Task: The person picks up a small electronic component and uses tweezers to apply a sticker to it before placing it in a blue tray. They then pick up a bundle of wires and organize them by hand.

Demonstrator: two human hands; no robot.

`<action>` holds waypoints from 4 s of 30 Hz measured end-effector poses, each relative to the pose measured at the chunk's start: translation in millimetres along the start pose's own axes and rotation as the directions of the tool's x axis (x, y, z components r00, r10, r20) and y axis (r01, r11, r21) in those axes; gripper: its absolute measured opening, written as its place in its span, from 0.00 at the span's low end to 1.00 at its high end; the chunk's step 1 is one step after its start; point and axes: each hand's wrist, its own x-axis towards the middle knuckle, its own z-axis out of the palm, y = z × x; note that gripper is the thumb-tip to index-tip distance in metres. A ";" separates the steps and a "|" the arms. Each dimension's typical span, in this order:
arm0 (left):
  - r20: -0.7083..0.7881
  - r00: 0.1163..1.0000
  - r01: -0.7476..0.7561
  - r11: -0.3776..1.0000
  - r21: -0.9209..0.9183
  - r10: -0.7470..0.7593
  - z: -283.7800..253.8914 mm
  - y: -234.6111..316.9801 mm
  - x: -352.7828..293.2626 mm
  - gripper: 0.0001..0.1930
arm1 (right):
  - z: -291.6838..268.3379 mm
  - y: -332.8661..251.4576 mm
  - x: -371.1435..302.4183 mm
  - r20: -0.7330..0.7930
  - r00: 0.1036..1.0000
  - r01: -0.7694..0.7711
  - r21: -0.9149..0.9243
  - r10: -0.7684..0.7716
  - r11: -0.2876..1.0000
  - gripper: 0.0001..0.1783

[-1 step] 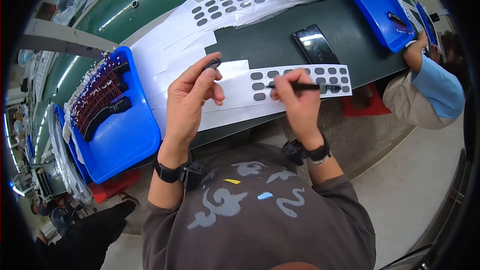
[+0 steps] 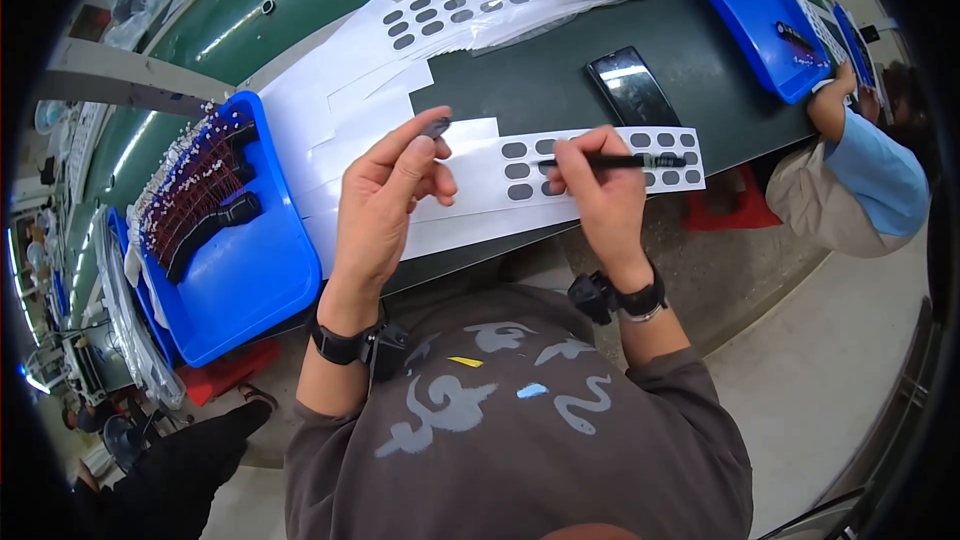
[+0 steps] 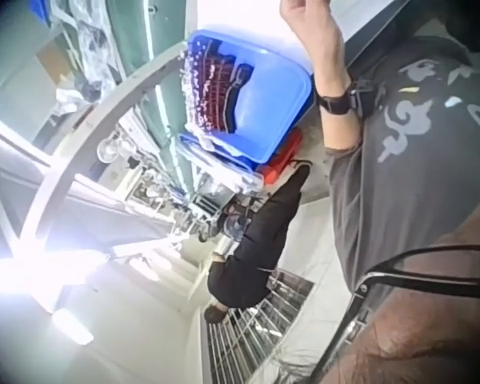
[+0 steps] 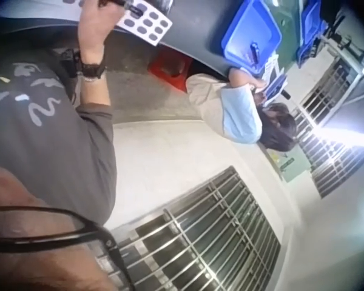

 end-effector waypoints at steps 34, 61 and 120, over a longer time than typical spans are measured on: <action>0.137 0.967 0.186 0.965 0.184 -0.213 12.9 -24.4 24.7 0.18 | -6.1 16.4 25.0 0.028 0.999 -0.025 0.020 0.025 0.999 0.11; 0.120 0.967 0.245 0.951 -0.186 -0.226 -0.3 -26.5 25.8 0.16 | -5.6 13.5 24.5 0.004 0.997 -0.074 -0.105 0.075 0.992 0.10; 0.010 0.967 -0.082 0.275 0.958 0.255 -191.0 109.0 316.9 0.16 | -19.6 12.1 23.9 0.147 0.977 -0.147 -0.043 0.152 0.988 0.08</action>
